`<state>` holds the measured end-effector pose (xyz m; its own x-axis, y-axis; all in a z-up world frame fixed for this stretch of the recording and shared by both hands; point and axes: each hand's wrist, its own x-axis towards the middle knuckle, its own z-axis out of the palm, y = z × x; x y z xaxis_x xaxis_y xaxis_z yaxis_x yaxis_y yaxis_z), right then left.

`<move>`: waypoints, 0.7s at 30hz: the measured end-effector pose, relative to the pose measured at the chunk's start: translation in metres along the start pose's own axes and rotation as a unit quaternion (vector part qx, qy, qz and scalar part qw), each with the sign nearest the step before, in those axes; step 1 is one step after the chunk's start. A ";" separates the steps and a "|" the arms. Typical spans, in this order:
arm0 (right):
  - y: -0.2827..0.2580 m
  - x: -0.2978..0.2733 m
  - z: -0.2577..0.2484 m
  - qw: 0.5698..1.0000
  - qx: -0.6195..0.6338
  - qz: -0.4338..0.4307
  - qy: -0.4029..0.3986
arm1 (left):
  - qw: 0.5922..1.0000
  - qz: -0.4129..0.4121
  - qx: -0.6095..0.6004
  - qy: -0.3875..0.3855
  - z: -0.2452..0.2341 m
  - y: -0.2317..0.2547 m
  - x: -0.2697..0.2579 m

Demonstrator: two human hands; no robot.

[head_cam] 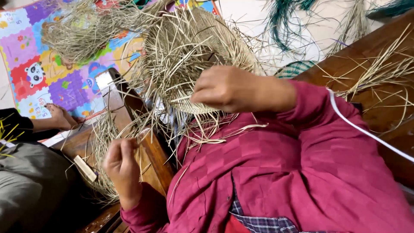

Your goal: The person is weaving a hat from dried straw strands, meticulously interlacing the fibers by hand.

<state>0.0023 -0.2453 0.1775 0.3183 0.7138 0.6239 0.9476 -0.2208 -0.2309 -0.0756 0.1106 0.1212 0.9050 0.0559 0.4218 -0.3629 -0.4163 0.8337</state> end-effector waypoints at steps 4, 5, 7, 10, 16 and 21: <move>0.020 -0.005 0.074 0.980 -0.200 -0.006 0.006 | 0.984 -0.122 0.106 -0.074 0.023 -0.046 0.003; 0.027 -0.007 0.096 0.960 -0.269 -0.022 0.077 | 0.987 -0.123 0.078 -0.069 0.033 -0.055 0.002; 0.043 -0.009 0.123 0.952 -0.291 -0.015 0.094 | 0.989 -0.095 0.069 -0.087 0.043 -0.081 0.004; 0.052 -0.009 0.136 0.943 -0.315 -0.012 0.108 | 0.991 -0.062 0.044 -0.108 0.061 -0.078 0.010; 0.056 -0.023 0.151 0.948 -0.300 0.005 0.102 | 0.982 -0.124 0.018 -0.139 0.075 -0.012 0.020; 0.059 -0.032 0.159 0.946 -0.308 0.008 0.098 | 0.980 -0.130 -0.057 -0.138 0.088 0.013 0.038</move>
<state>0.0437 -0.1754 0.0248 0.2750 0.5832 0.7643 0.7596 -0.6191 0.1992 -0.0263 0.0280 0.1167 0.9902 -0.1067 0.0899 -0.1194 -0.3150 0.9415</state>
